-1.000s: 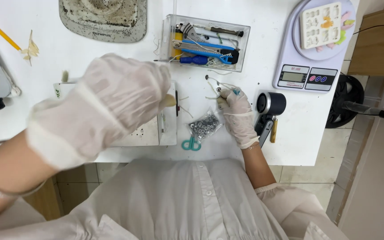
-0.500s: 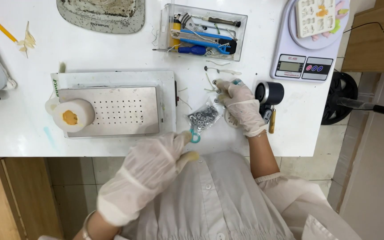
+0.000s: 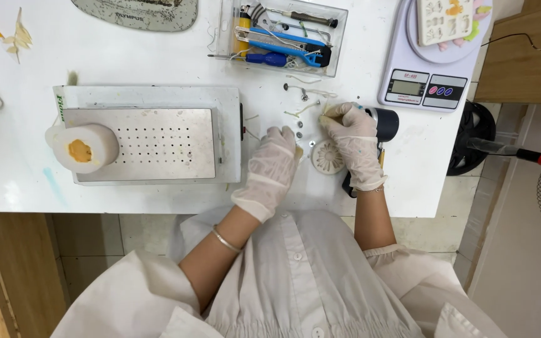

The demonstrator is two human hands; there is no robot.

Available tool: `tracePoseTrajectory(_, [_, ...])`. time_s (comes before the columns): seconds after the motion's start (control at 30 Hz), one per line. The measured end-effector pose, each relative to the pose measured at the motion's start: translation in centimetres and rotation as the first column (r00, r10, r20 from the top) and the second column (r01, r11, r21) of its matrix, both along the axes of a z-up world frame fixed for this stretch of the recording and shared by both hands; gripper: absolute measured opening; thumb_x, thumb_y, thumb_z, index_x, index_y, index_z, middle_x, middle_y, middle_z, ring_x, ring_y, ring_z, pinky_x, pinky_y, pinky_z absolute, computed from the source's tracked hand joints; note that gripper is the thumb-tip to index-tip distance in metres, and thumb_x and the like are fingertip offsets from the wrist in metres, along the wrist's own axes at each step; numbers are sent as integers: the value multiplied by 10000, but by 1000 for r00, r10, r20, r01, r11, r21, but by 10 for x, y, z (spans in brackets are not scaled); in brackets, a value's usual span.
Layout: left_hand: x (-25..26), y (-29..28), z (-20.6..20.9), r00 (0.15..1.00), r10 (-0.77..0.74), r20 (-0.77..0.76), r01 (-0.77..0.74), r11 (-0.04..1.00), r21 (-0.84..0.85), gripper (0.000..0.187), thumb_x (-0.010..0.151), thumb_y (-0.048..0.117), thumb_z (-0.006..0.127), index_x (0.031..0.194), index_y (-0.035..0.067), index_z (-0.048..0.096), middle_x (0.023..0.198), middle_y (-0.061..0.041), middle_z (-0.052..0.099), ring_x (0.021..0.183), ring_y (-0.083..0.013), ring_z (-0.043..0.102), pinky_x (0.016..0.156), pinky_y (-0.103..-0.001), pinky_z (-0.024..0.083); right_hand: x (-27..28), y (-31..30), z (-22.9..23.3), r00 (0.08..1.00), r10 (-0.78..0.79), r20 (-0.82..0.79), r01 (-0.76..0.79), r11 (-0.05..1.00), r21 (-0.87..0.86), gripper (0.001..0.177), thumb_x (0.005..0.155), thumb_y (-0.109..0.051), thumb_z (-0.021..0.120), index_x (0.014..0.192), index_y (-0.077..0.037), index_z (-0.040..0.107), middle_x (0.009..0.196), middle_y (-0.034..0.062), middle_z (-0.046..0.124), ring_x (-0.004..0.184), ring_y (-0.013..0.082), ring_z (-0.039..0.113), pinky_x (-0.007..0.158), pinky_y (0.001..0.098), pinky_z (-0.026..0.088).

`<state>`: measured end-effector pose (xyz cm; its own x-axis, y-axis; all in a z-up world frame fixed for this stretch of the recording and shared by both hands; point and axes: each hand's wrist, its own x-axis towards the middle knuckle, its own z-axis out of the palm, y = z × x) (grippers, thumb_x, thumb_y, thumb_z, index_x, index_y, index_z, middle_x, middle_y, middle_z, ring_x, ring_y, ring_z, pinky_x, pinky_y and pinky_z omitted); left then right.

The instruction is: Preparing and finishing small candles by smoothing wax with a heat gun and trimming wicks.

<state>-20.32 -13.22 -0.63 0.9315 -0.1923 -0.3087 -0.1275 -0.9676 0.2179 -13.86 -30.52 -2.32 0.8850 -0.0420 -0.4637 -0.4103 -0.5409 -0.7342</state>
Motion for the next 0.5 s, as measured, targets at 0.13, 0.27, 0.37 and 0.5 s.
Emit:
tracePoseTrajectory(0.13, [34, -14, -14, 974, 210, -88, -224, 955, -194, 455, 980, 363, 612, 1155, -54, 553, 956, -185, 574, 754, -262, 662, 597, -345, 579, 1, -2, -3, 981, 61, 185, -43, 994, -97, 162, 860, -122, 853, 918, -13, 748, 723, 5, 656, 642, 47, 537, 606, 239, 502])
tracePoseTrajectory(0.27, [58, -17, -22, 910, 401, -106, -412, 850, -329, 478, 905, 321, 687, 1217, -8, 535, 993, -227, 565, 821, -352, 654, 657, -433, 564, -1, -1, 2, 983, 20, 184, -1, 995, -102, 166, 836, -121, 855, 914, -18, 751, 717, 2, 664, 639, 46, 542, 612, 228, 510])
tracePoseTrajectory(0.37, [59, -17, -38, 898, 438, -45, -406, 785, -467, 352, 927, 262, 689, 1173, 42, 567, 1018, -216, 566, 878, -377, 639, 714, -466, 544, -5, 1, 9, 995, -40, 94, 45, 997, -55, 163, 840, -130, 838, 938, -29, 757, 719, 2, 681, 633, 37, 546, 612, 217, 511])
tracePoseTrajectory(0.5, [48, -17, -51, 886, 463, 24, -359, 717, -598, 142, 985, 218, 670, 1029, 98, 610, 1069, -157, 574, 959, -378, 626, 810, -485, 520, -8, 1, 5, 999, -14, 29, 16, 998, -54, 168, 867, -154, 808, 963, -28, 751, 754, 33, 714, 638, 70, 603, 602, 241, 532])
